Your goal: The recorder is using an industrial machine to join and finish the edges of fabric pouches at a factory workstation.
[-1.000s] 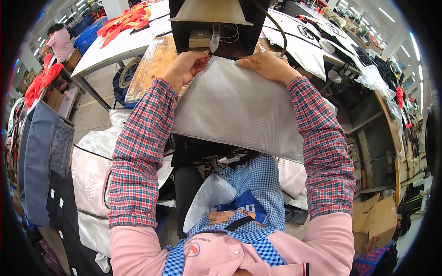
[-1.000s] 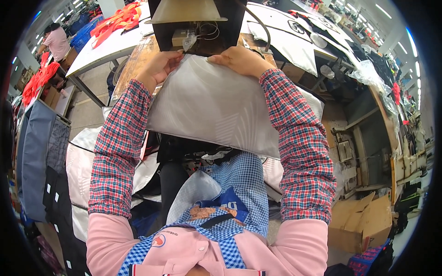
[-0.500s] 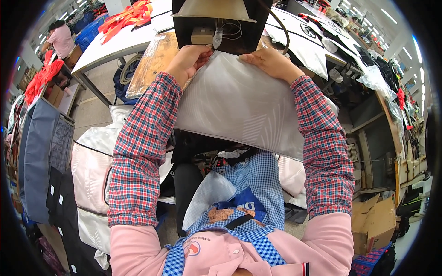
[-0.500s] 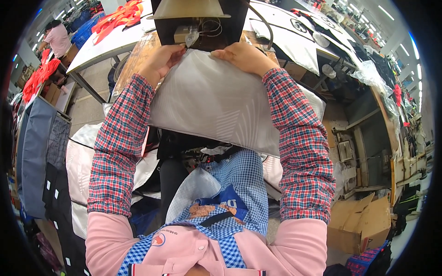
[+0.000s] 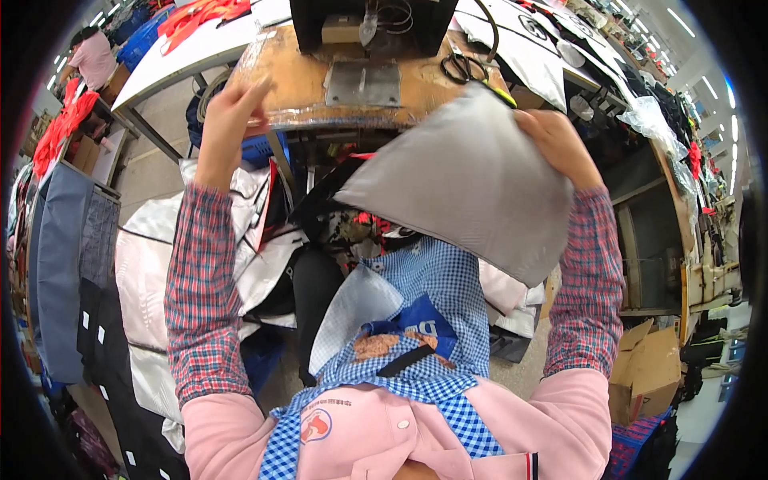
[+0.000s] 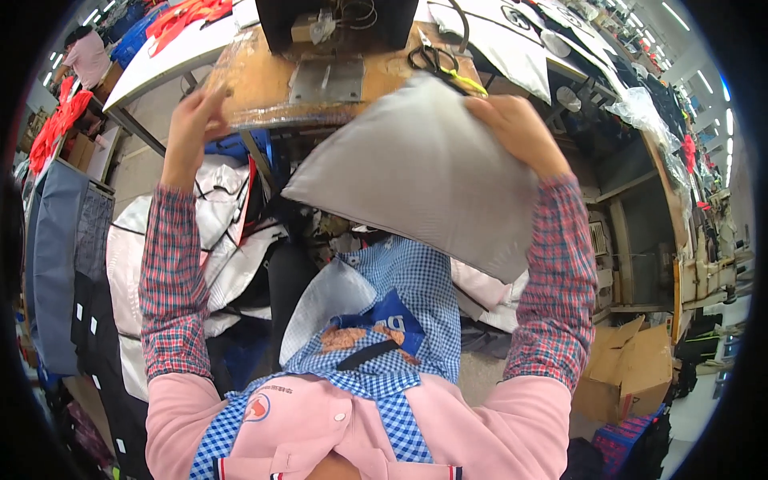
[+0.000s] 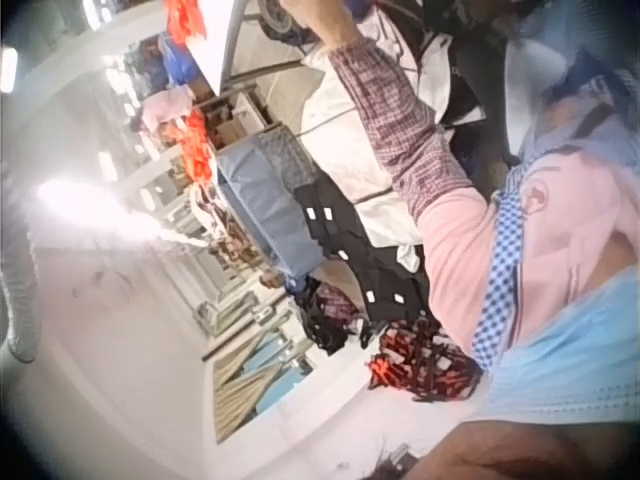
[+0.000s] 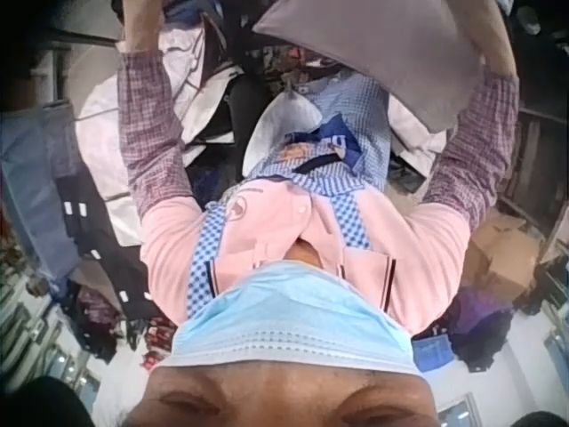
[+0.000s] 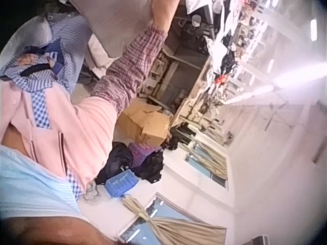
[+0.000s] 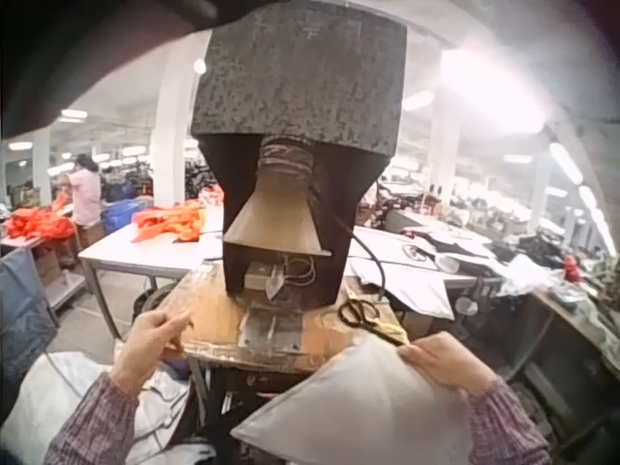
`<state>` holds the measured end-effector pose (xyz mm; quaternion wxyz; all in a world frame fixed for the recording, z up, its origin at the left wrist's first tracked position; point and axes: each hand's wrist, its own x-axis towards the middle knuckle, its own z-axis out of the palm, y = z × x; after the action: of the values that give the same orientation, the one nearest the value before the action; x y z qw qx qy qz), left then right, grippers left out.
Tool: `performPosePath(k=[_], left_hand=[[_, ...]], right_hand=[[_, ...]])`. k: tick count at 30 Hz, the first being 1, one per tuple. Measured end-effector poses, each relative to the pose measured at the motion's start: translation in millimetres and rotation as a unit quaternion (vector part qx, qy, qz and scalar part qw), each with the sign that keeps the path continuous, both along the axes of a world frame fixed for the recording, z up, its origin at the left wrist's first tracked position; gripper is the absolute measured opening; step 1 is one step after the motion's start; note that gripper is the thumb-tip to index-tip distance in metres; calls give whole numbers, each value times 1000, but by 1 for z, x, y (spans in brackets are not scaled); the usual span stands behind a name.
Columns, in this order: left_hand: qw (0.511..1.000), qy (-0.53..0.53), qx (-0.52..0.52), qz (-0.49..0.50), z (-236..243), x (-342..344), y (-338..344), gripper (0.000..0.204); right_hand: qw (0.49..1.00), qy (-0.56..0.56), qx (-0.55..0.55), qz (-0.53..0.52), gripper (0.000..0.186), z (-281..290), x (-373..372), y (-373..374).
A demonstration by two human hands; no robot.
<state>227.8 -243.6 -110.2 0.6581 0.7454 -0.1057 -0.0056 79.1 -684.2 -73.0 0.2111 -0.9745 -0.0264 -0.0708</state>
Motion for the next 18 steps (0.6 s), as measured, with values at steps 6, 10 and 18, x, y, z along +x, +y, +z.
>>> performPosePath(k=[6, 10, 18], left_hand=[[929, -54, 364, -23, -192, -113, 49, 37], [798, -300, 524, 5, -266, -223, 11, 39], [867, -120, 470, -115, -315, -197, -10, 14]], right_hand=[[982, -42, -39, -180, 46, 41, -152, -103], [912, -169, -53, -370, 53, 97, -243, -179], [800, -231, -235, -502, 73, 148, -300, -210]])
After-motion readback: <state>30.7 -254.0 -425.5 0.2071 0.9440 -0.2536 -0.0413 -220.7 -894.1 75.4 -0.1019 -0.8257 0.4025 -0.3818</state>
